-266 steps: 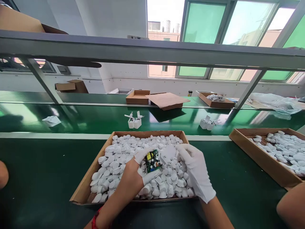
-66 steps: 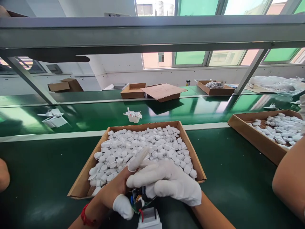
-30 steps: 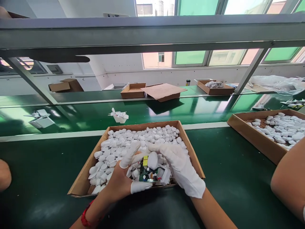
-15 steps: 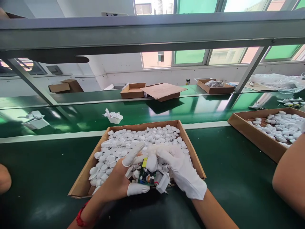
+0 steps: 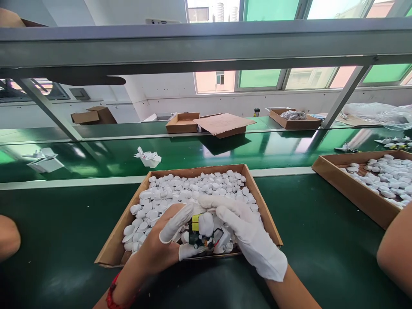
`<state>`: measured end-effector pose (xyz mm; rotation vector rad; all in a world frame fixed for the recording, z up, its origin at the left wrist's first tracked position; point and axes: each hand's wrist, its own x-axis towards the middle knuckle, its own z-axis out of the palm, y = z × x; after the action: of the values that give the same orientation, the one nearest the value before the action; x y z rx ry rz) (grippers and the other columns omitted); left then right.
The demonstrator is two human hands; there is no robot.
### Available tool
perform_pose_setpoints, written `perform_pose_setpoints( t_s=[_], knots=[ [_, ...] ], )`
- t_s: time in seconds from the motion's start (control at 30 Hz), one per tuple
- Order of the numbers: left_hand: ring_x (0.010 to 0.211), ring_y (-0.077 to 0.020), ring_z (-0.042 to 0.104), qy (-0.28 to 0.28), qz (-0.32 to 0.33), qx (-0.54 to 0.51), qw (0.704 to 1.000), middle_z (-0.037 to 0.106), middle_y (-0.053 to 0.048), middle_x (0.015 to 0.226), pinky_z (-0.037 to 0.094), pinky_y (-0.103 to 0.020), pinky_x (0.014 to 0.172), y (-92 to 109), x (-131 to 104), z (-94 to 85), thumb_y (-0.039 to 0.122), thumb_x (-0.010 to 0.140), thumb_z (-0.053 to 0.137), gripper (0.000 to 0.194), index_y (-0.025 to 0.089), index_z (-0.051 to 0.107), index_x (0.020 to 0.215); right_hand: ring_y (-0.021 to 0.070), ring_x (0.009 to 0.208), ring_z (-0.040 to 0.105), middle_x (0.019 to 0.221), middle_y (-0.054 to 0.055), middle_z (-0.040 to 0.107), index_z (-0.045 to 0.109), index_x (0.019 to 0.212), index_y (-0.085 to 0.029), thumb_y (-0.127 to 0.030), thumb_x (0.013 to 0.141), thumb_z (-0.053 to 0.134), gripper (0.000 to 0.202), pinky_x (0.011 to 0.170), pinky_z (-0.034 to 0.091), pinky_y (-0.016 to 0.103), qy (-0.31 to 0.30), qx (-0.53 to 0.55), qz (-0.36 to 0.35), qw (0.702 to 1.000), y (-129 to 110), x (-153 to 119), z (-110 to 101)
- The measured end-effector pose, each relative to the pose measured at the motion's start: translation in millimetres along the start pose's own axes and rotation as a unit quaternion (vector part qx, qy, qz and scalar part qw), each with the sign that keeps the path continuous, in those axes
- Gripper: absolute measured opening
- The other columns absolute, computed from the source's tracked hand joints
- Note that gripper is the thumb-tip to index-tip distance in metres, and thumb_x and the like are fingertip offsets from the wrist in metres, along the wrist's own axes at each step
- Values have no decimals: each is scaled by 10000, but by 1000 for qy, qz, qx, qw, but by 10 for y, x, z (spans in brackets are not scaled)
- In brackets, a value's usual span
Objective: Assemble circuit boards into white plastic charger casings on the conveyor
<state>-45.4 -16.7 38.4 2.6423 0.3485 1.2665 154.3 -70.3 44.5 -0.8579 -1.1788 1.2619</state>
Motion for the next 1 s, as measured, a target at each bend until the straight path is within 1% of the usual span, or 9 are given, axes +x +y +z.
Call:
perform_pose_setpoints(
  t_s=[0.07, 0.17, 0.4, 0.47, 0.53, 0.67, 0.73, 0.9, 1.0],
  knots=[
    [963, -196, 589, -5, 18, 21, 1000, 609, -101, 1044, 514, -269, 833, -2, 0, 14, 290, 988, 522, 262, 131, 502, 1196, 281, 1130, 572, 1167, 79, 644, 738, 1100, -235, -505, 894, 673, 346, 1035, 462, 395, 25, -96, -39, 994, -22, 9, -10],
    [944, -220, 599, -34, 5, 20, 999, 623, -108, 1011, 538, -301, 790, -8, -11, 40, 270, 986, 505, 176, 122, 544, 1073, 301, 1120, 574, 1148, 93, 650, 783, 960, -218, -470, 886, 681, 281, 1021, 466, 420, -30, -173, -55, 983, -93, 30, 44],
    [1001, -235, 587, -21, 1, 9, 1000, 611, -120, 1063, 543, -338, 848, -40, -56, 67, 173, 935, 556, 167, 132, 535, 1096, 303, 1050, 598, 1081, 73, 671, 786, 794, -212, -356, 867, 704, 181, 928, 514, 403, -61, -99, -45, 992, -59, 28, 122],
    [985, -241, 594, -19, 5, 8, 1000, 609, -124, 1040, 551, -347, 830, -20, -43, 72, 191, 943, 549, 204, 128, 527, 1135, 315, 1117, 573, 1166, 67, 643, 787, 945, -240, -386, 857, 723, 182, 975, 498, 426, -38, -97, -34, 994, -33, 4, 84],
    [957, -239, 604, -9, 18, 13, 1000, 609, -128, 1011, 555, -346, 807, 12, -21, 77, 235, 973, 514, 241, 119, 505, 1183, 330, 1181, 534, 1242, 66, 605, 757, 1075, -266, -435, 848, 737, 283, 1018, 471, 456, -17, -126, -30, 991, -40, -8, 60],
    [911, -213, 610, 11, 31, 16, 999, 605, -120, 985, 551, -305, 772, 78, 16, 64, 244, 1006, 452, 226, 127, 493, 1193, 295, 989, 616, 1023, 63, 684, 799, 872, -266, -519, 914, 656, 294, 1019, 474, 444, -74, -195, -97, 973, -102, 12, 86],
    [895, -202, 607, 24, 37, 25, 999, 599, -113, 974, 545, -291, 764, 99, 22, 49, 244, 1015, 431, 204, 132, 507, 1168, 281, 948, 630, 964, 56, 698, 799, 886, -274, -561, 939, 603, 352, 1069, 436, 445, -85, -178, -123, 973, -105, 11, 97],
    [927, -184, 597, 37, 28, 11, 999, 586, -102, 1017, 526, -264, 808, 102, -1, 67, 275, 1021, 444, 202, 136, 517, 1148, 320, 1135, 570, 1146, 63, 657, 753, 1088, -284, -569, 895, 662, 356, 1021, 481, 442, -25, -145, -98, 984, -60, -27, 69],
    [896, -187, 592, 46, 32, 9, 998, 586, -100, 994, 520, -277, 767, 89, -17, 108, 280, 1015, 460, 195, 135, 516, 1132, 331, 1172, 538, 1090, 55, 676, 781, 1002, -283, -577, 930, 606, 349, 1100, 398, 478, -61, -205, -117, 970, -54, -31, 58]
  ],
)
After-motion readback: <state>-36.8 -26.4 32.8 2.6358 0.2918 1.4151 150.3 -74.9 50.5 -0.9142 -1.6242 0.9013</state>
